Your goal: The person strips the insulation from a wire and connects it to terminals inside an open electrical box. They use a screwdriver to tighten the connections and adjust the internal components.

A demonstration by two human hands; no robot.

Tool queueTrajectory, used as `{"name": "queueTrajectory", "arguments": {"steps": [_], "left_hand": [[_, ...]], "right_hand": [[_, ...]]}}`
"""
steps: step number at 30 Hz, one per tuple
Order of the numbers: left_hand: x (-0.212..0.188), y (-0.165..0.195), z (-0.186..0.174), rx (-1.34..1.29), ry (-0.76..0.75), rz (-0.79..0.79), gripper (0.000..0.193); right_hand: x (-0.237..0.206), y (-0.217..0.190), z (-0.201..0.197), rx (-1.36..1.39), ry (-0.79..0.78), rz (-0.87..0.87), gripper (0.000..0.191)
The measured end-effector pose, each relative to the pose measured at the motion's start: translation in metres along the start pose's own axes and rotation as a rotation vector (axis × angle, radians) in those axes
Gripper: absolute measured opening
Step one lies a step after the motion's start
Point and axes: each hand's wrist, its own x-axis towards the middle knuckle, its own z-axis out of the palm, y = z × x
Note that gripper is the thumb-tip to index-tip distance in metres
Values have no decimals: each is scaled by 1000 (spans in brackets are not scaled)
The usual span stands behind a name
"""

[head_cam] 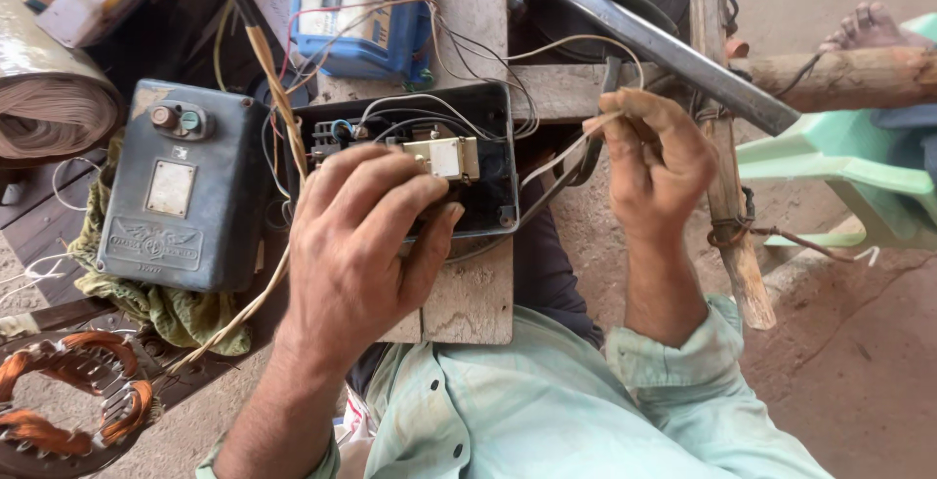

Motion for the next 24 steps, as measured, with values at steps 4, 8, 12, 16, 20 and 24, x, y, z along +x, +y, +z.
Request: {"name": "queueTrajectory", "arguments": {"steps": [4,8,12,16,20,24], "left_hand": [[12,0,18,59,-104,7,25],[29,-2,42,133,-176,-14,30],[45,-6,68,189,-231,-42,33],[53,-10,91,234,-283,-73,35],[56,-12,109,287,-331,-103,33],[59,-13,117,275,-341,-129,32]], "right_hand": [[-10,7,-11,-140,3,152,11],[-7,13,-23,-370,46,37,11],[-7,13,-35,-433,2,27,12],[-14,17,-42,-457,-5,61,11],[-19,29,-43,-425,16,74,7],[-23,28,-42,-409,-14,132,7]]}}
